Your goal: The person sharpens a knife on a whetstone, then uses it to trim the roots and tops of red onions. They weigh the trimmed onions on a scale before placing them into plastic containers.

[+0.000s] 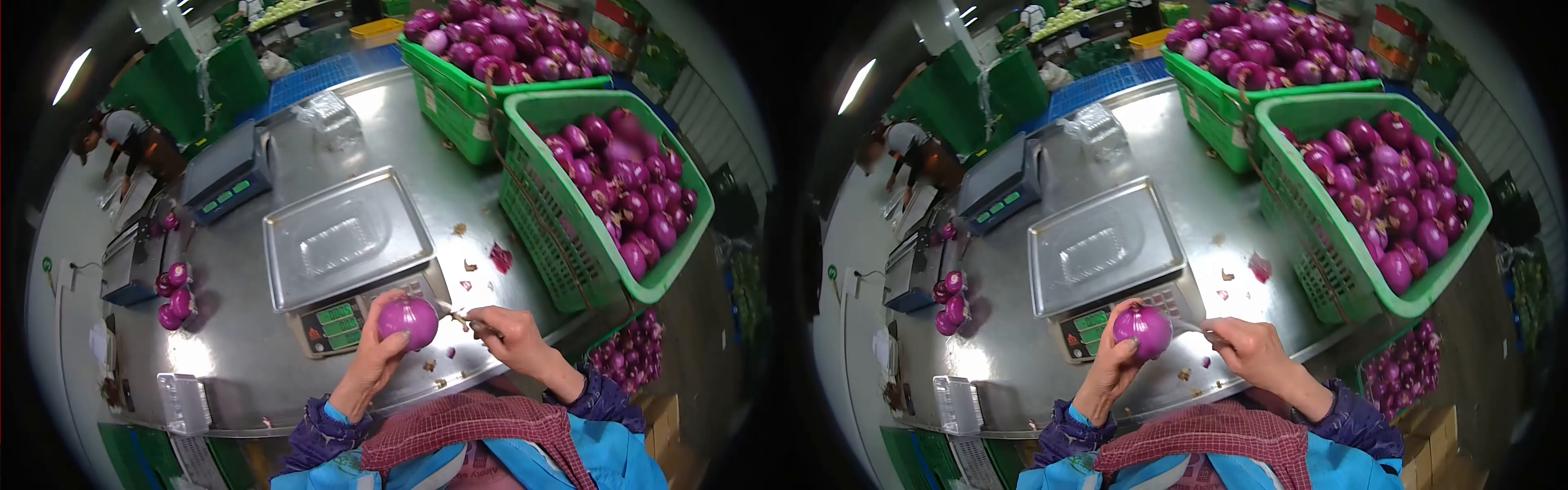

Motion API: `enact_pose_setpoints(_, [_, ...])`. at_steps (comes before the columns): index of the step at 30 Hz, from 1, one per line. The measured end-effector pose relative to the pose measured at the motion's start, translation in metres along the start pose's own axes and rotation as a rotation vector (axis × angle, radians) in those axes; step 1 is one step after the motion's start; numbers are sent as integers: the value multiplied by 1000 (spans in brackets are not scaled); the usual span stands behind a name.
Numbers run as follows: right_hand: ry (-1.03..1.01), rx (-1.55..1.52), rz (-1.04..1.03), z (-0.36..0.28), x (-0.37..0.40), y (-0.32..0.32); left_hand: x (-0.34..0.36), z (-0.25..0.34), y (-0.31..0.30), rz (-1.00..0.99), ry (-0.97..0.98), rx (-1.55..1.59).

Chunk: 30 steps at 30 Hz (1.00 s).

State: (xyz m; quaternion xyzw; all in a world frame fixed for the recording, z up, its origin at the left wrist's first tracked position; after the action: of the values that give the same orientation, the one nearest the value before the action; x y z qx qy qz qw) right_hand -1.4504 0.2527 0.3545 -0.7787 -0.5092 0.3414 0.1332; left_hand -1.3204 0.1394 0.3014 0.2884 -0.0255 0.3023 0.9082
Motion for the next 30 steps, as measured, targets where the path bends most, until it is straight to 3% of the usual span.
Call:
enact_pose_setpoints(7, [-60, 445, -20, -18, 16, -15, 0, -19, 37, -123, 21, -313])
enact_pose_setpoints(16, [-106, 463, -50, -3, 43, -25, 2, -34, 75, -404, -88, -455])
enact_pose_setpoints(19, [20, 386, 50, 24, 58, -43, -2, -33, 69, -295, -119, -411])
enact_pose_setpoints(21, [95, 72, 188, 21, 57, -50, -4, -35, 72, -284, -98, -365])
enact_pose_setpoints(23, [281, -301, 92, 45, 55, -24, -6, -23, 86, -330, 86, -362])
enact_pose_setpoints(25, [793, -691, -207, 69, 75, 15, -8, -27, 88, -282, 51, -315])
enact_pose_setpoints(26, [793, -693, -209, 65, 71, 17, -8, -30, 86, -235, 17, -267])
enact_pose_setpoints(28, [499, -664, 94, 45, 46, -11, -10, -36, 76, -174, -94, -173])
enact_pose_setpoints(30, [407, -622, 46, 37, 41, -15, -8, -41, 63, -78, -203, -35])
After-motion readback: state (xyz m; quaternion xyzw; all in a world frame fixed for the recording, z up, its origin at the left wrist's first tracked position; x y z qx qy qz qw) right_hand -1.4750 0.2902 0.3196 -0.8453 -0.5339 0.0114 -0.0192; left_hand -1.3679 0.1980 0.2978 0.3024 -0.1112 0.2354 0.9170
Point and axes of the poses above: each hand's wrist, its own x-axis away from the middle knuckle, its own y-axis out of the palm, z = x × y, the point moved 9 cm from there along -x, towards the middle knuckle, and after that the axes turned 4 degrees about -x, right-handed, at the moved point
